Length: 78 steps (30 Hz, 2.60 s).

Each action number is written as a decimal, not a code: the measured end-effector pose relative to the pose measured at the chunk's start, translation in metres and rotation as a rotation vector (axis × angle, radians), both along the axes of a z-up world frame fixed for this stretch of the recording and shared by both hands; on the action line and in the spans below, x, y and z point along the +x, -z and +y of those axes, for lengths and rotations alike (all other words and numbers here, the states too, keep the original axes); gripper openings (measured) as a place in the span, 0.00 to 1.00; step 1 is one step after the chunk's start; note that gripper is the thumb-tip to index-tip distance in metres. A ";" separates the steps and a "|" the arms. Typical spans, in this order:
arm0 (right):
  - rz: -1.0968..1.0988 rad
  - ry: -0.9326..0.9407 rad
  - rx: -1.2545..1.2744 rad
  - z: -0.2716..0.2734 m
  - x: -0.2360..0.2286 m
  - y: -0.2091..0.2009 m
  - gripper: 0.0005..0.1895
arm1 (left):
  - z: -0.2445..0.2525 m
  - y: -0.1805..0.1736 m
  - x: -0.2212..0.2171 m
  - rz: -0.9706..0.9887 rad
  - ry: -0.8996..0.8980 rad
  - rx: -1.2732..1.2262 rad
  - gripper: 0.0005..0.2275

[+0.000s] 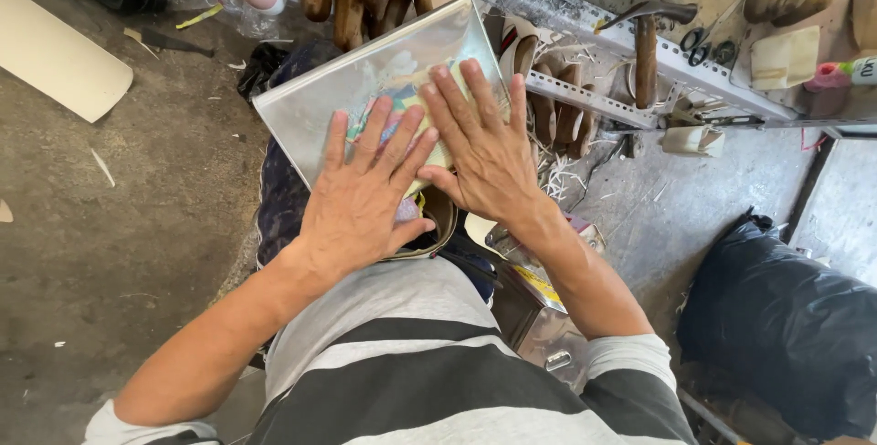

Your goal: Applying adhesive and fitting a lining material into a shoe upper during the shoe manufacturing process.

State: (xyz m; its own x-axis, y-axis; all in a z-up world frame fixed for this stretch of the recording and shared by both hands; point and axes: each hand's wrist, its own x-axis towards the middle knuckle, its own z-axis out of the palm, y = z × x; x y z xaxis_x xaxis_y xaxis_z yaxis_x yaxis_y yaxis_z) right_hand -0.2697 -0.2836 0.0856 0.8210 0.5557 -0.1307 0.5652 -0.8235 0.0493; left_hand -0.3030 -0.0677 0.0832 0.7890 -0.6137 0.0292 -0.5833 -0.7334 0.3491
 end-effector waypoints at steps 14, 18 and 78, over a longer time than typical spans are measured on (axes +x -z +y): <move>-0.148 0.319 0.961 -0.046 -0.046 0.006 0.23 | 0.076 0.020 -0.116 0.765 -0.822 -0.064 0.19; -0.059 0.287 1.030 -0.034 -0.058 0.006 0.19 | 0.056 0.002 -0.118 0.572 -0.607 -0.663 0.13; 0.002 0.458 0.954 -0.053 -0.027 0.040 0.37 | 0.024 0.025 -0.034 -0.190 -0.302 -0.540 0.36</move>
